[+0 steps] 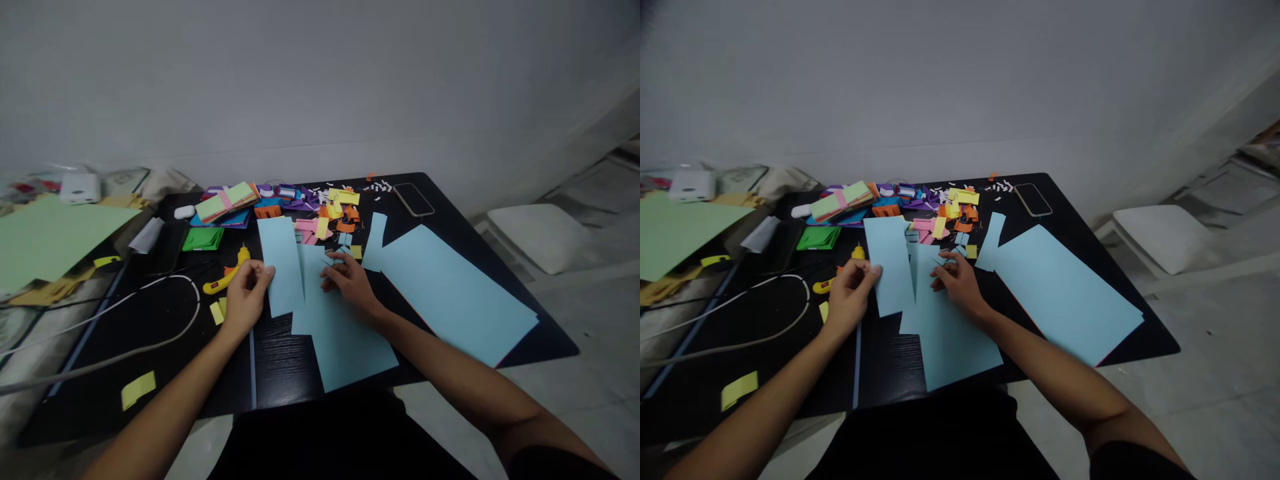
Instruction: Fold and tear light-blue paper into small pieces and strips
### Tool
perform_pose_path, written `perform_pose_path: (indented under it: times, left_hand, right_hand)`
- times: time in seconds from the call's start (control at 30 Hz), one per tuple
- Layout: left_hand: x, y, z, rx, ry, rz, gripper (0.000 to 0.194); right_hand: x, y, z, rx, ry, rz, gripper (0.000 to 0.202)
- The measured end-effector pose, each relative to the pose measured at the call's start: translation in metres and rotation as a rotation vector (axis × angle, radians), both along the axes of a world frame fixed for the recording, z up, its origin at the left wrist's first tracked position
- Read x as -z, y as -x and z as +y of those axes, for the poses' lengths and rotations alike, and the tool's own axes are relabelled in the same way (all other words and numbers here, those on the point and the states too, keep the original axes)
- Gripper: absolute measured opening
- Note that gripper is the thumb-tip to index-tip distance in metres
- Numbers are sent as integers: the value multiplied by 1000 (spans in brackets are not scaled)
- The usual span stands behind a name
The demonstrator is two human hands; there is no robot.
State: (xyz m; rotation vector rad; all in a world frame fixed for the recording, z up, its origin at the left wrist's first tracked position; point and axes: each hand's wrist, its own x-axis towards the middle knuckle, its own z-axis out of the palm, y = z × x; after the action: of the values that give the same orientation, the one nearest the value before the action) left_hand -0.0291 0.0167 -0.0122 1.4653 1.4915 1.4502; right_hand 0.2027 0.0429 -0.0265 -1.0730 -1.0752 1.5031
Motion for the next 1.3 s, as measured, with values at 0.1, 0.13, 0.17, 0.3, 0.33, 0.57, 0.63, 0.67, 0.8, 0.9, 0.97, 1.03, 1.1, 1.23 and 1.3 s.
perform_pose_path:
  times: [0.1,0.13,0.17,0.3,0.33,0.57,0.63,0.67,0.8,0.9,0.97,1.03,1.1,1.23,1.3]
  left_hand:
    - [-2,1,3,-29,-10,-152,29]
    - [-2,1,3,-34,-1,-181,31]
    - [-3,1,4,-39,10,-203,32]
    - [-3,1,4,-41,50,-257,36]
    - [-3,1,4,-38,60,-267,36]
    - [-4,-1,2,-30,97,-253,35]
    - [-5,-2,1,-31,94,-233,32]
    - [-5,-2,1,-30,93,-224,31]
    - [-5,-3,1,-6,102,-209,29]
    - [-5,-4,1,-2,96,-211,29]
    - [-5,-4,1,-4,85,-209,28]
    - [-5,-4,1,2,82,-210,27]
    - [-5,-4,1,9,80,-212,27]
    - [-6,-4,0,17,87,-193,25]
    - [-7,-4,0,23,99,-188,24]
  right_hand:
    - [1,0,1,-10,4,0,47]
    - [1,1,1,-24,3,-6,47]
    - [1,1,1,-43,0,-17,46]
    - [0,1,-2,-109,-47,-64,40]
    - [-1,1,-2,-103,-65,-69,41]
    - [-6,-5,5,101,-141,-55,30]
    - [-9,-11,10,181,-142,-42,26]
    - [-10,-14,13,220,-138,-33,26]
    - [-11,-24,23,329,-84,27,30]
    - [-9,-28,27,319,-42,39,33]
    - [-7,-29,28,297,-20,44,36]
    - [-6,-30,29,296,7,52,39]
    - [-5,-30,31,325,28,66,41]
    - [-3,-33,36,394,40,99,44]
    - [-3,-34,37,399,58,108,46]
